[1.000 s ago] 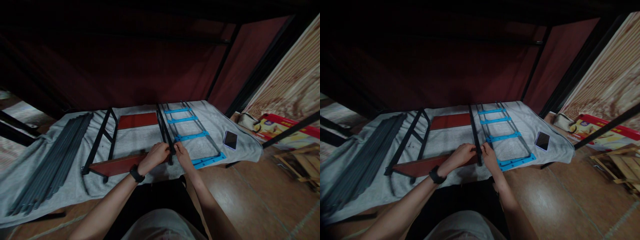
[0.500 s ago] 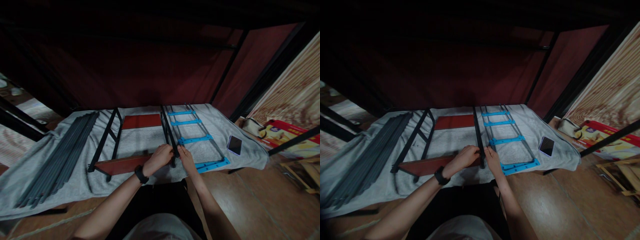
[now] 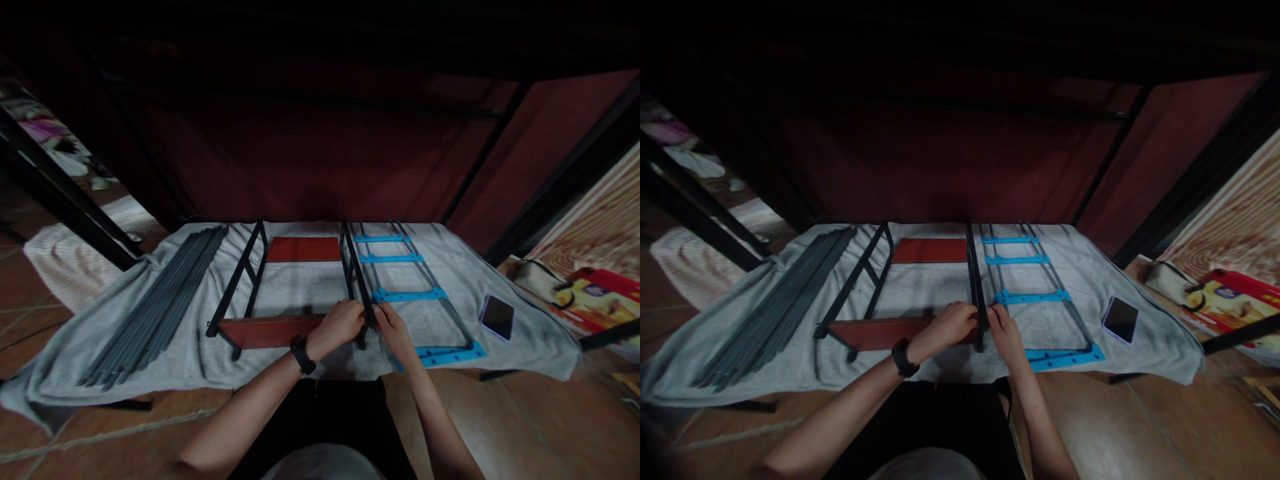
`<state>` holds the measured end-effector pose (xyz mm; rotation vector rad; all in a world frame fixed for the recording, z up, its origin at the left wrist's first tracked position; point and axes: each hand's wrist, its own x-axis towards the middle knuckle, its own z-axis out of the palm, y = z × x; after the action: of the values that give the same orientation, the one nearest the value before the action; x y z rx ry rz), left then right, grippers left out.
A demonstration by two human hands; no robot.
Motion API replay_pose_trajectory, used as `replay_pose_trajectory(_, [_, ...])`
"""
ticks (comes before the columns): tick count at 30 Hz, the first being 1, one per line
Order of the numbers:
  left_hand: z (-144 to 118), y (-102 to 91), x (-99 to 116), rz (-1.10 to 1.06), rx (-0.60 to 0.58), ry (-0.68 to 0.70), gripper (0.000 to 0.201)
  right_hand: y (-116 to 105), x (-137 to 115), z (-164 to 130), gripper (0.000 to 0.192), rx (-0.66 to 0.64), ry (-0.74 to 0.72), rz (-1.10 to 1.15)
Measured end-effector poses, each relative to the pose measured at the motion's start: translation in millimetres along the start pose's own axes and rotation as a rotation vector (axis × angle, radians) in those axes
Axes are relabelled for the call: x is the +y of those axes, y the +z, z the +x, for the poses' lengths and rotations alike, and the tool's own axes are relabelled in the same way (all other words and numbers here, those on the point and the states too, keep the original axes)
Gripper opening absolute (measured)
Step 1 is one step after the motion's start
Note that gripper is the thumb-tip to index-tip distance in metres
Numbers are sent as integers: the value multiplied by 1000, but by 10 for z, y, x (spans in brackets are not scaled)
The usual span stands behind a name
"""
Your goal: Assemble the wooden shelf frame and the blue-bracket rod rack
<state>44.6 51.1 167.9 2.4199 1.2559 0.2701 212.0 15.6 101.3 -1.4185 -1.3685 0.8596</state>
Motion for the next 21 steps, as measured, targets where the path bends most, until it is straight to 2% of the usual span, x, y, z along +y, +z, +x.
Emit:
replay_pose_trajectory(6, [-19, 30, -13, 5, -5, -20, 18, -5, 28, 9, 38, -13, -65, -47])
replay_pose_trajectory(11, [-56, -65, 28, 10, -69, -20, 16, -29, 64, 27, 46, -11, 74, 12])
replay_pose_trajectory(17, [-84, -117, 63, 19, -68, 12, 19, -65, 111, 31, 42, -37, -40, 5])
replay_pose_trajectory(21, [-88, -136, 73, 29, -83, 21, 22, -49, 124, 43, 45, 11, 58, -22])
